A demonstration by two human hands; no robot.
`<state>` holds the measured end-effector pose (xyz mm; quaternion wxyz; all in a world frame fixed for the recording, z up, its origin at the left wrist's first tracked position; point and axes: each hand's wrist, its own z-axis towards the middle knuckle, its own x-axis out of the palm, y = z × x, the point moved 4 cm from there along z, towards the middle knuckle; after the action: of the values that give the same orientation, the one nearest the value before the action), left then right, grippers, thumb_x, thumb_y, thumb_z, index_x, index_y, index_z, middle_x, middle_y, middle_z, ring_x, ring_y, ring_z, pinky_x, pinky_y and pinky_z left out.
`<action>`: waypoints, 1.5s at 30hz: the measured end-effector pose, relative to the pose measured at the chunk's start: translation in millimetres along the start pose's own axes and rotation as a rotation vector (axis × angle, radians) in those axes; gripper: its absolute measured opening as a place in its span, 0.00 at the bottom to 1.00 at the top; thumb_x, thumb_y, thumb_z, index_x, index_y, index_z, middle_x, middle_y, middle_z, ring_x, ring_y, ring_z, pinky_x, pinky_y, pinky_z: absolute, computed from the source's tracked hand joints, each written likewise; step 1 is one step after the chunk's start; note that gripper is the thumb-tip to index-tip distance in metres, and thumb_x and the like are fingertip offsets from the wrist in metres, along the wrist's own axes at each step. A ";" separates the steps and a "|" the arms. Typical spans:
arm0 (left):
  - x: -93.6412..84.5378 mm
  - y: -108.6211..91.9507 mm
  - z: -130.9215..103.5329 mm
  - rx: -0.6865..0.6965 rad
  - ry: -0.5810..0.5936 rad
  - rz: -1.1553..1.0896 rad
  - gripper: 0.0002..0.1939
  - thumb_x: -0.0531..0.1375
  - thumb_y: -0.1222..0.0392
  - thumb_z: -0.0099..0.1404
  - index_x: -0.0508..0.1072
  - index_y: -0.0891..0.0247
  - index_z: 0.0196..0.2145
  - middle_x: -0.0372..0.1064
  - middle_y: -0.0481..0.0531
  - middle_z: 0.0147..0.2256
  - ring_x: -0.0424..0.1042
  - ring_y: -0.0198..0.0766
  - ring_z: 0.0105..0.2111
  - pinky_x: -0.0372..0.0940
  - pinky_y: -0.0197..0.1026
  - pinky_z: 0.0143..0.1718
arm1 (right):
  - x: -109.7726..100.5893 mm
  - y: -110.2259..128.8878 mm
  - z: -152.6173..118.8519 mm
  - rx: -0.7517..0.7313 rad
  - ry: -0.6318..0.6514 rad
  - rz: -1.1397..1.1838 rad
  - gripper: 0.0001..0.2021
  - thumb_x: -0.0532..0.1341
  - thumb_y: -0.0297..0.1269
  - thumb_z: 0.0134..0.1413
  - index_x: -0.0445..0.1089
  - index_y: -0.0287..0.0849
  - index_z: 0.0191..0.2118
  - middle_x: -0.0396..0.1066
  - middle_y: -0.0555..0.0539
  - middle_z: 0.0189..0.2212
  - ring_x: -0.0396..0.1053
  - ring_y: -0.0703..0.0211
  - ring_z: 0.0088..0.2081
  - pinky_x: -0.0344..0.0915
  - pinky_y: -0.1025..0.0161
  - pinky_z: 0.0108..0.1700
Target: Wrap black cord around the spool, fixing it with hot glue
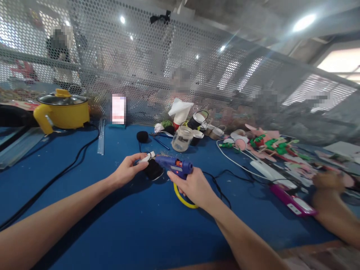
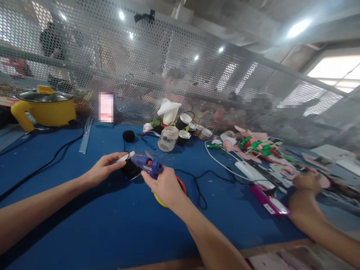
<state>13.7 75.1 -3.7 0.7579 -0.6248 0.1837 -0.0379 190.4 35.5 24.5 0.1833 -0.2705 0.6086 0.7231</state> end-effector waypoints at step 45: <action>-0.4 -1.2 -1.0 0.026 0.021 -0.022 0.09 0.55 0.55 0.55 0.66 0.65 0.28 0.67 0.55 0.41 0.63 0.42 0.43 0.53 0.45 0.48 | -2.6 0.9 1.1 -0.024 -0.072 -0.136 0.13 0.55 0.42 0.45 0.58 0.42 0.17 0.57 0.54 0.09 0.58 0.65 0.13 0.58 0.67 0.18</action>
<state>13.1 74.0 -2.6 0.7634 -0.6166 0.1844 -0.0553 191.7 36.5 26.9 0.2504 -0.2871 0.5731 0.7256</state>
